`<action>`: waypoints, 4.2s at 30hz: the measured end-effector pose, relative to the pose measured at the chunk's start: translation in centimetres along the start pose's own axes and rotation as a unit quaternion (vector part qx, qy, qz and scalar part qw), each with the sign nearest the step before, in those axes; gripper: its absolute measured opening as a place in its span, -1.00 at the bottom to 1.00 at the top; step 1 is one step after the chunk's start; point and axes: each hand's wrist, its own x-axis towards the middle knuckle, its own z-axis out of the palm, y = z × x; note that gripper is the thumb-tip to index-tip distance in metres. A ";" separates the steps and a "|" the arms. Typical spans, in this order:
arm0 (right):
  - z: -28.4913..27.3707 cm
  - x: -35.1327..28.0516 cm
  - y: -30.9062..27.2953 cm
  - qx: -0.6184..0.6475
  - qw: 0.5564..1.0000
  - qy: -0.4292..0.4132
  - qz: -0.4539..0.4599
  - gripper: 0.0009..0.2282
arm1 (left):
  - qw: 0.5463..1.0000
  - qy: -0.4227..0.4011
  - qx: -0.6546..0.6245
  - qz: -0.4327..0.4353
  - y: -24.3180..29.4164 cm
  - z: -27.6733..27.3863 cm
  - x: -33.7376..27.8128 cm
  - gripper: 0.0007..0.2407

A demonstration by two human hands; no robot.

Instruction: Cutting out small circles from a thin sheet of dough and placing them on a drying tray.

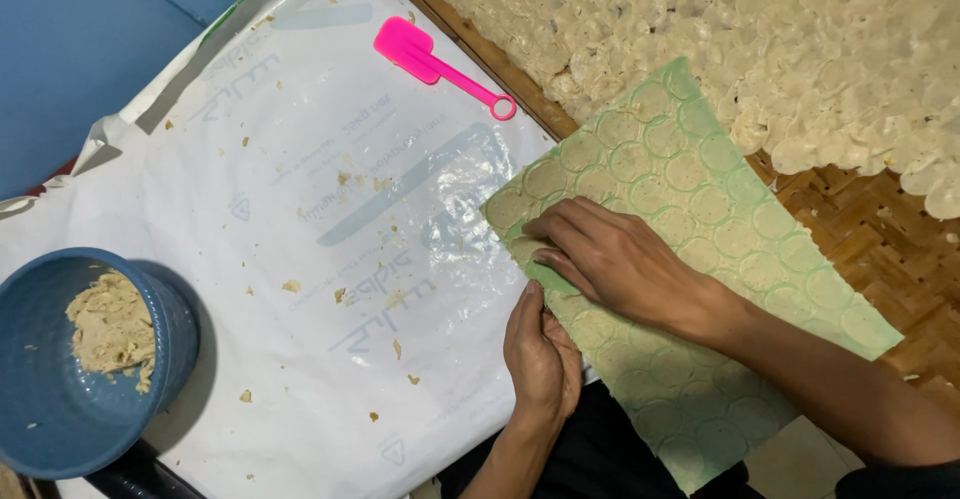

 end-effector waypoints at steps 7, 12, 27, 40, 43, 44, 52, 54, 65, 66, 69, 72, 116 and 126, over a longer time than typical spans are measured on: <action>0.6 0.2 0.2 -0.024 1.000 0.014 0.000 -0.86 | 1.000 -0.020 -0.021 0.005 -0.1 0.0 0.1 -0.82; 0.2 -0.5 0.5 -0.058 0.998 -0.023 -0.030 -0.84 | 1.000 -0.004 -0.005 0.005 -0.1 0.1 0.1 -0.82; -5.4 -6.0 0.5 0.227 0.898 0.108 0.360 -0.87 | 0.999 0.027 0.028 -0.006 0.5 0.7 0.2 -0.70; -8.6 -17.6 9.3 -0.060 0.857 0.109 0.499 -0.85 | 0.998 -0.021 0.057 -0.007 0.9 0.9 0.2 -0.69; -9.0 -18.9 10.4 -0.088 0.840 0.175 0.506 -0.83 | 0.998 -0.014 0.056 -0.006 0.9 1.0 0.3 -0.66; -9.1 -19.1 10.8 -0.104 0.846 0.190 0.487 -0.85 | 0.999 -0.013 0.051 -0.006 0.8 0.9 0.3 -0.66; -9.3 -19.2 13.3 -0.176 0.843 0.245 0.446 -0.88 | 0.998 0.004 0.058 0.004 0.6 0.7 0.4 -0.69; -9.2 -18.9 13.2 -0.161 0.856 0.280 0.404 -0.72 | 0.999 -0.009 0.050 -0.002 0.6 0.4 0.5 -0.70; -8.8 -20.0 13.3 -0.211 0.872 0.253 0.363 -0.88 | 0.998 0.024 0.059 -0.016 0.8 1.6 -0.2 -0.74; -8.7 -20.3 13.7 -0.192 0.866 0.270 0.376 -0.85 | 0.997 0.025 0.064 -0.021 0.8 1.9 -0.3 -0.73; -8.9 -20.8 14.4 -0.143 0.862 0.262 0.409 -0.89 | 0.998 0.041 0.048 -0.023 0.6 1.0 0.0 -0.75; -9.2 -20.4 14.1 -0.137 0.865 0.262 0.404 -0.89 | 0.997 0.048 0.053 -0.027 1.0 2.3 -0.3 -0.66; -5.1 -15.0 -0.9 -0.112 0.913 0.119 0.374 -0.73 | 0.917 -0.149 0.219 -0.297 -4.9 -0.4 -0.9 -0.65; -5.8 -15.8 0.9 -0.157 0.955 0.053 0.246 -0.79 | 0.925 -0.118 0.233 -0.277 -7.0 -3.3 -0.3 -0.71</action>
